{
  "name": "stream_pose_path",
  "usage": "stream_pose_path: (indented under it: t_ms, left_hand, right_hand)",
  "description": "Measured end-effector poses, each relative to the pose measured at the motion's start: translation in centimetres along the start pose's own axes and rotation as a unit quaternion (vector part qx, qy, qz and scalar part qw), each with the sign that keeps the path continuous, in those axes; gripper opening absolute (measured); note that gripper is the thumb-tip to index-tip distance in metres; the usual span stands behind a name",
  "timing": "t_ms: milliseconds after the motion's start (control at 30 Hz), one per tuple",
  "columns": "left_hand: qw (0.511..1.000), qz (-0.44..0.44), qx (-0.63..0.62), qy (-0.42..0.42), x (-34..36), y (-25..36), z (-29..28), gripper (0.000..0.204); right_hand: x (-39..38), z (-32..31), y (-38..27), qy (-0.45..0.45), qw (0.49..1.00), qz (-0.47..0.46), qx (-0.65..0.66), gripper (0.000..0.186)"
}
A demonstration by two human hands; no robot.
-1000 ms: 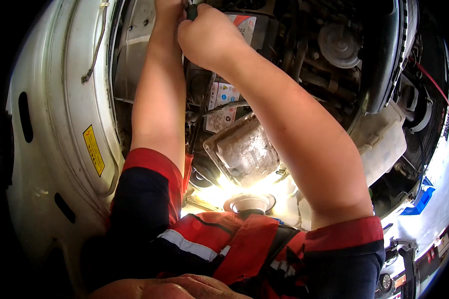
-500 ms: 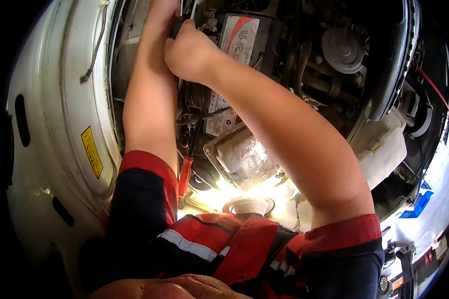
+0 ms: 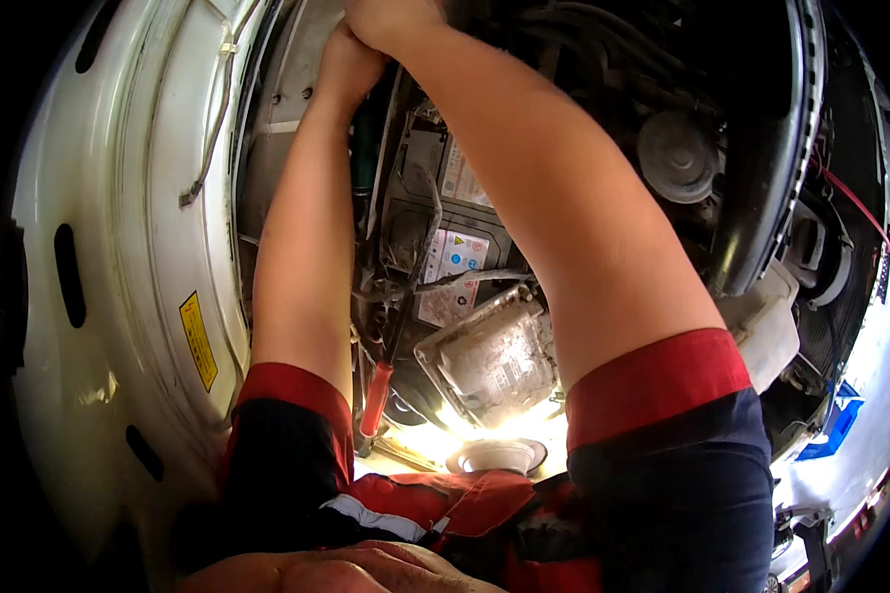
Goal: The person uses a screwdriver, a wrench, and pliers to loosen and remove fasteners and connectors from components inside a car engine bay.
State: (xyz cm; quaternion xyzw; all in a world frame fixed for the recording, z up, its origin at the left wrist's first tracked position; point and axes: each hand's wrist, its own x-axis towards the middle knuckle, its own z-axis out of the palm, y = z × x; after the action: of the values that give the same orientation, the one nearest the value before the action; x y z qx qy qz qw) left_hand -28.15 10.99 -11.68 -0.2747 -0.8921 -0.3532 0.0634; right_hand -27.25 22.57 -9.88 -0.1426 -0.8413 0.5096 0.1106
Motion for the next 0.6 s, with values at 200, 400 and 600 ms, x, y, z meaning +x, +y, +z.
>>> stream_pose_path:
  t_ms: [200,400,600]
  left_hand:
    - [0.990,0.002,-0.144,-0.011,0.6,-0.6,1.4,0.030]
    - [0.996,-0.043,-0.080,-0.021,0.6,-0.3,1.8,0.024]
    - [0.999,-0.030,0.021,-0.032,0.9,0.2,0.8,0.025]
  right_hand:
    - [2.7,-0.2,-1.1,-0.114,0.982,-0.017,-0.149,0.036]
    - [4.1,1.4,-0.1,-0.088,0.956,-0.074,-0.268,0.030]
    - [4.6,1.5,-0.6,-0.090,0.959,-0.073,-0.257,0.029]
